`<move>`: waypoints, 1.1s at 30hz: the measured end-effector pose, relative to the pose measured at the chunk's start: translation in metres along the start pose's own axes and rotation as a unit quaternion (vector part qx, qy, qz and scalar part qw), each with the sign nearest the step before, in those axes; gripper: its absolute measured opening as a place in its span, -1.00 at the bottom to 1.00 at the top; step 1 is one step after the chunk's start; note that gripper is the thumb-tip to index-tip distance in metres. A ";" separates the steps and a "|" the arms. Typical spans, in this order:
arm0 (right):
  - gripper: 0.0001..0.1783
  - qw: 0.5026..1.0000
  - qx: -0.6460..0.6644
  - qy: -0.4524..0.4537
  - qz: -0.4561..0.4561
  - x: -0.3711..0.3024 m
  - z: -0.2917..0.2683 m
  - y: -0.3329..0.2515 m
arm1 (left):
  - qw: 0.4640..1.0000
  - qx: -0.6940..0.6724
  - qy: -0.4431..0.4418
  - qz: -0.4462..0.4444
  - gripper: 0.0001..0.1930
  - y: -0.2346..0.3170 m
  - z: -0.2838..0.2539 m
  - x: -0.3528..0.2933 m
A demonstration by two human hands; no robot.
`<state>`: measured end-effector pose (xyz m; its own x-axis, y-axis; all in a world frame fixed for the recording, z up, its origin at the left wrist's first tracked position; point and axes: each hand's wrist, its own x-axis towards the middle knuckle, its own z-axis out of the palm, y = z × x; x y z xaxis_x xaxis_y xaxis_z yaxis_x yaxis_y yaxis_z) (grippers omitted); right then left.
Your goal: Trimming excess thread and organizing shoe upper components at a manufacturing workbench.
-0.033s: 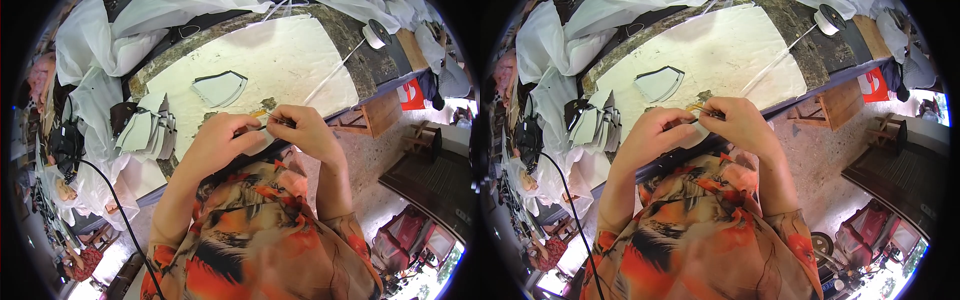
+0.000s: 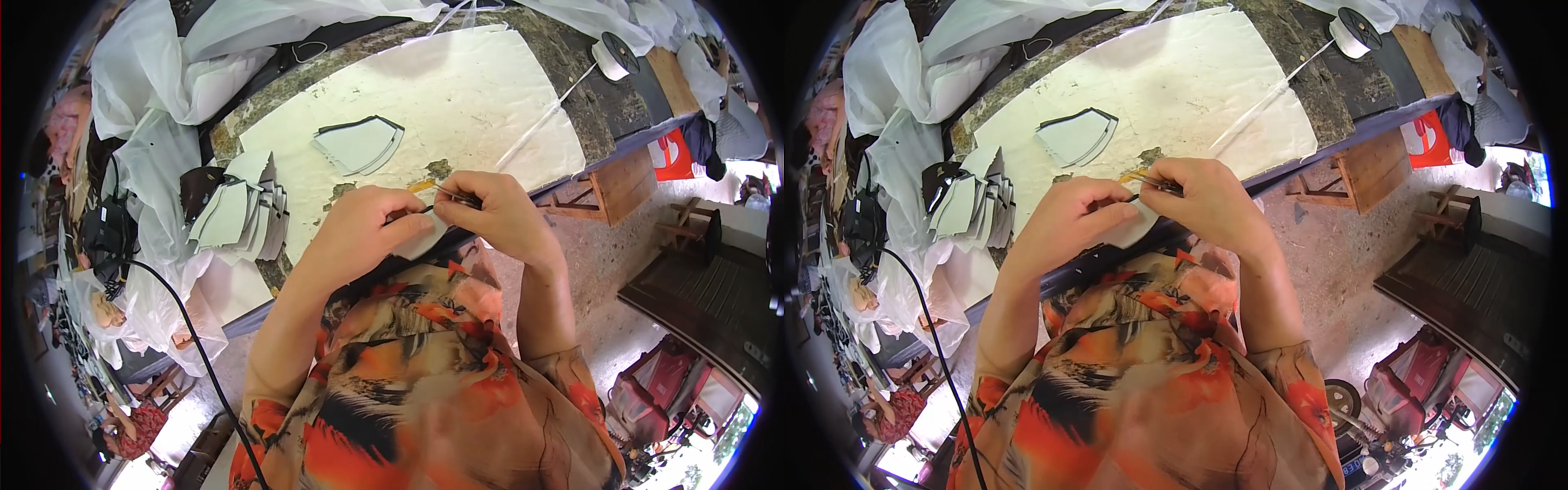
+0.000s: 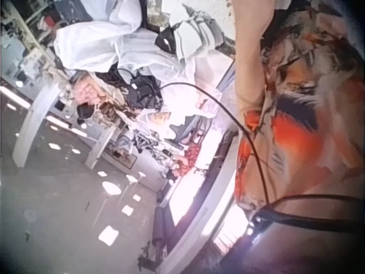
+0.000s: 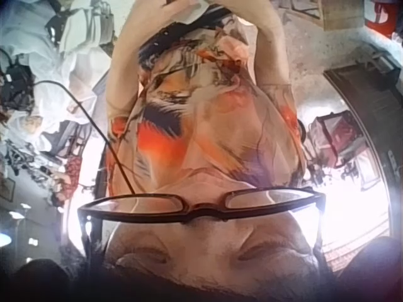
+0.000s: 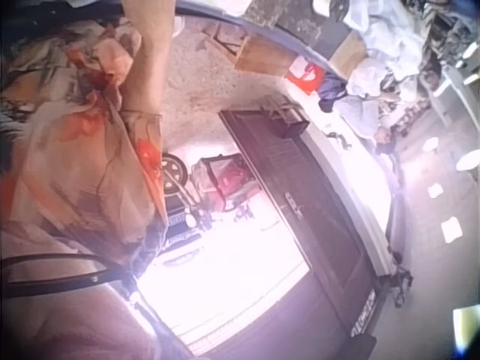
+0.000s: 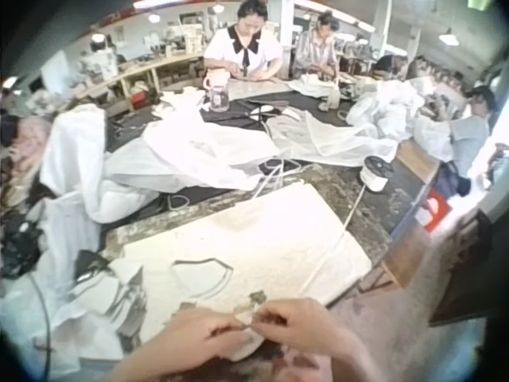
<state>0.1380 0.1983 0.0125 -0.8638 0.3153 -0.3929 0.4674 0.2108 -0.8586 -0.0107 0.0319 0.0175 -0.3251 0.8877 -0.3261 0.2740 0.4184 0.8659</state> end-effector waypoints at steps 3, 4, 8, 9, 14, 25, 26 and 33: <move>-0.86 0.995 0.069 0.021 -0.076 0.002 0.002 0.004 | 0.999 -0.012 -0.019 -0.046 -0.76 0.003 -0.001 0.001; -0.86 0.994 0.068 0.021 -0.077 0.002 -0.002 0.003 | 0.997 -0.039 -0.029 -0.058 -0.77 -0.001 -0.002 0.001; -0.75 0.976 -0.044 -0.006 -0.211 0.000 -0.014 0.004 | 0.984 -0.143 -0.027 -0.103 -0.81 -0.007 -0.013 -0.005; -0.72 0.962 -0.094 0.002 -0.256 0.000 -0.014 0.004 | 0.984 -0.141 -0.026 -0.103 -0.81 -0.007 -0.014 -0.006; -0.68 0.939 -0.233 0.061 -0.244 -0.005 -0.009 -0.011 | 0.975 -0.175 -0.006 -0.133 -0.85 -0.010 -0.023 -0.011; -0.69 0.961 -0.171 0.020 -0.214 0.009 -0.007 -0.012 | 0.940 -0.325 0.020 -0.097 -0.75 -0.023 -0.008 -0.020; -0.69 0.965 -0.154 0.017 -0.213 0.010 -0.007 -0.010 | 0.944 -0.314 0.020 -0.098 -0.74 -0.024 -0.008 -0.020; -0.67 0.963 -0.126 0.032 -0.234 0.010 -0.007 -0.009 | 0.935 -0.338 0.038 -0.095 -0.77 -0.016 -0.004 -0.014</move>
<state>0.1262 0.2063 0.0185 -0.9817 0.1848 0.0465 0.0663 0.5599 -0.8259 -0.0140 0.0117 0.0100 -0.3801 0.7824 -0.4933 -0.4227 0.3274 0.8451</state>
